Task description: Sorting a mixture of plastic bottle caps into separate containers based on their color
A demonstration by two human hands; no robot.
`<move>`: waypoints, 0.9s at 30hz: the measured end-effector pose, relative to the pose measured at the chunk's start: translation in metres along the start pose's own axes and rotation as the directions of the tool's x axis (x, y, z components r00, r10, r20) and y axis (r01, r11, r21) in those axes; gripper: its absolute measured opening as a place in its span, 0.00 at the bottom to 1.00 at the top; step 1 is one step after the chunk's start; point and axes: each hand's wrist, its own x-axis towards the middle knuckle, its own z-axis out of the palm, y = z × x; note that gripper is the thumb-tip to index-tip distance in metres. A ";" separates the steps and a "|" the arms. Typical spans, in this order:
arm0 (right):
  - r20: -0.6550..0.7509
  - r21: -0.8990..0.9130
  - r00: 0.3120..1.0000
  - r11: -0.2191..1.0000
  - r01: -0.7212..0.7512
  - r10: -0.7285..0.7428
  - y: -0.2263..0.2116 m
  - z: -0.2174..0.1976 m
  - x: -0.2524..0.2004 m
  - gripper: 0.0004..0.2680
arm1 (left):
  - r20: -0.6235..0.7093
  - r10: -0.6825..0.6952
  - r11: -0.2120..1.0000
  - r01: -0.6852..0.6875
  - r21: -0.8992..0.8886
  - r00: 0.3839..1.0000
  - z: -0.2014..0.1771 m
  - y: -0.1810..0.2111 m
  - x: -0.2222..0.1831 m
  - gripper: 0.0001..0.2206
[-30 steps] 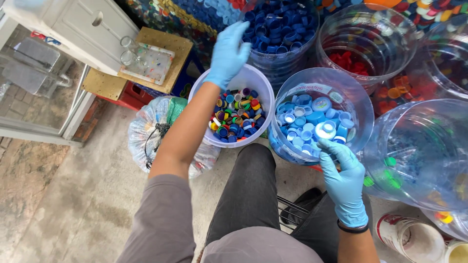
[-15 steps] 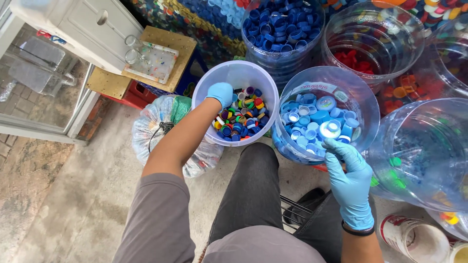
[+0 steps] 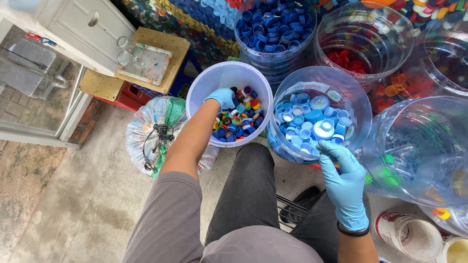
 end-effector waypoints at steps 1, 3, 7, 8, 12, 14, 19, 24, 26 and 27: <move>0.000 0.005 1.000 1.000 -0.009 0.009 -0.001 0.000 0.000 0.10 | -0.001 -0.005 0.999 0.005 -0.039 1.000 0.004 -0.004 0.006 0.22; 0.000 0.012 1.000 1.000 -0.017 0.017 0.000 0.000 0.000 0.10 | -0.004 -0.012 0.997 0.012 -0.076 1.000 0.008 -0.015 0.015 0.23; 0.001 0.033 1.000 0.999 -0.027 0.027 0.000 0.003 -0.002 0.10 | -0.051 -0.010 0.992 0.003 -0.130 0.999 0.013 -0.035 0.022 0.20; 0.002 0.035 1.000 0.999 -0.027 0.027 0.000 0.004 -0.002 0.10 | -0.055 -0.008 0.987 -0.001 -0.161 0.998 0.014 -0.038 0.023 0.19; 0.001 0.039 0.999 0.999 -0.035 0.035 -0.002 0.008 -0.004 0.10 | -0.058 0.018 0.951 -0.035 -0.307 0.998 -0.032 0.002 -0.042 0.19; 0.011 0.036 0.999 0.999 -0.031 0.030 -0.005 0.010 -0.003 0.10 | -0.105 0.047 0.887 -0.090 -0.453 0.993 -0.051 0.015 -0.068 0.18; 0.057 -0.069 0.997 0.996 0.052 -0.048 0.000 0.024 0.007 0.12 | -0.120 0.059 0.650 -0.129 -0.749 0.991 -0.066 0.016 -0.096 0.16; 0.104 -0.058 0.988 0.991 0.123 -0.116 -0.020 0.047 0.015 0.13 | -0.099 0.035 0.566 -0.101 -0.818 0.994 -0.072 0.018 -0.113 0.19; 0.114 -0.030 0.988 0.994 0.108 -0.104 -0.025 0.052 0.016 0.14 | -0.114 -0.035 0.672 -0.061 -0.738 0.993 -0.059 -0.001 -0.085 0.16; 0.114 -0.027 0.988 0.993 0.111 -0.107 -0.024 0.052 0.015 0.14 | -0.117 -0.037 0.672 -0.062 -0.738 0.992 -0.052 -0.007 -0.071 0.16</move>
